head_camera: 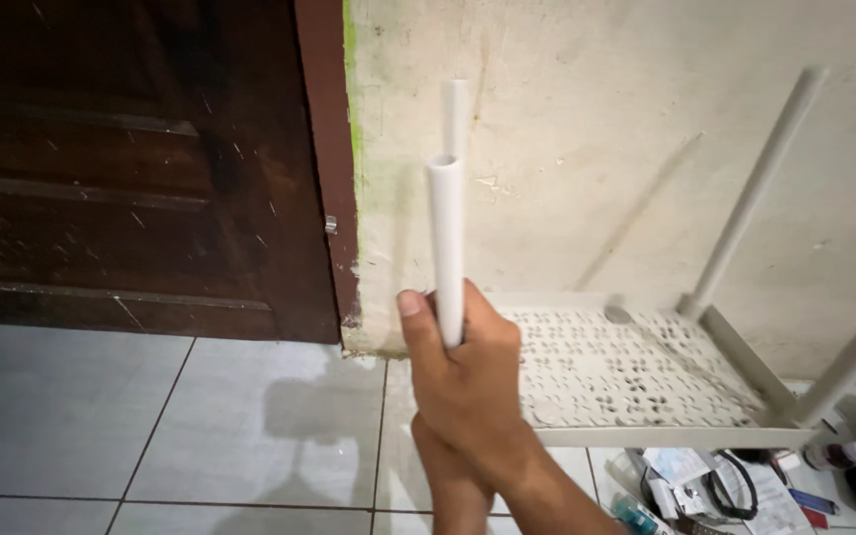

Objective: The person assembles a small white plastic stool by inserting four white cylindrical legs into the corner sockets of a perforated tray. The person first positions the tray, then inserts each leg one by one, adjusting them to ensure they are seated correctly.

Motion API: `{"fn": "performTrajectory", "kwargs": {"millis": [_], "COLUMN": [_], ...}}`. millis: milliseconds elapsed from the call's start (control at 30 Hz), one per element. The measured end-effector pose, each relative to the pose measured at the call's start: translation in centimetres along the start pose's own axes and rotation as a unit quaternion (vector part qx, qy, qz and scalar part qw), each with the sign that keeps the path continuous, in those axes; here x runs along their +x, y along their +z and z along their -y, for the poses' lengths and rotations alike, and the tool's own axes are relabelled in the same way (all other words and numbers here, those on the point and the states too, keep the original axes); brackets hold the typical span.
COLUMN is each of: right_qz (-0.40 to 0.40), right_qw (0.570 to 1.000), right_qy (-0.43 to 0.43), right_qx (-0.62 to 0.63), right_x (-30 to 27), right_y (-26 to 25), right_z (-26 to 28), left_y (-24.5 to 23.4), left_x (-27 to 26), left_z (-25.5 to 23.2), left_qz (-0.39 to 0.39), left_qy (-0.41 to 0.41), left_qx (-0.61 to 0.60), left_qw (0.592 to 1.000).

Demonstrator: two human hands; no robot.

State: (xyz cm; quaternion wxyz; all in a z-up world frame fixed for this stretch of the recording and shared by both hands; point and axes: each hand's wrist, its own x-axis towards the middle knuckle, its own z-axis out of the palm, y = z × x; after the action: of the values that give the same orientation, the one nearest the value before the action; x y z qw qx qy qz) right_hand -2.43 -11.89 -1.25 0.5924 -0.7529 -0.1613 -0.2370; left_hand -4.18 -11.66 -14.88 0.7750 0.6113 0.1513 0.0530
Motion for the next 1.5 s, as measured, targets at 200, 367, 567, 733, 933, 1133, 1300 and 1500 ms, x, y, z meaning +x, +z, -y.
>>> {"fn": "performTrajectory", "kwargs": {"millis": [200,367,567,733,933,1133,1300,1500], "right_qz": [0.259,0.198,0.065,-0.015,0.141,0.138,0.147,0.211], "right_qw": [0.918,0.932,0.982,0.988,0.970,0.939,0.899,0.880], "right_qy": [0.156,0.164,0.117,-0.076,-0.052,-0.006,0.033,0.077], "right_qx": [0.255,0.254,0.134,0.135,0.191,0.315,0.412,0.418], "right_x": [2.5,3.5,6.3,5.0,5.3,6.4,7.9,5.2], "right_y": [-3.2,-4.5,-4.3,-4.1,-5.6,-7.3,-9.7,-9.0], "right_z": [-0.4,2.2,4.6,4.9,4.8,1.6,-1.8,-5.2], "left_y": [-0.3,0.5,2.3,2.3,-0.7,-2.0,-1.4,-2.3], "left_x": [1.0,0.1,-0.4,0.9,3.2,3.8,3.3,3.5], "left_z": [-0.6,-8.3,-13.7,-13.6,-12.4,-8.8,-5.8,-0.8], "left_qz": [-0.012,0.020,0.060,0.063,0.013,0.018,0.035,0.055], "left_qy": [0.182,0.228,0.283,0.384,0.417,0.436,0.377,0.317], "left_qx": [-0.141,-0.102,-0.113,-0.058,0.023,0.083,0.084,0.115], "left_qw": [0.973,0.968,0.951,0.920,0.908,0.896,0.922,0.940]}}
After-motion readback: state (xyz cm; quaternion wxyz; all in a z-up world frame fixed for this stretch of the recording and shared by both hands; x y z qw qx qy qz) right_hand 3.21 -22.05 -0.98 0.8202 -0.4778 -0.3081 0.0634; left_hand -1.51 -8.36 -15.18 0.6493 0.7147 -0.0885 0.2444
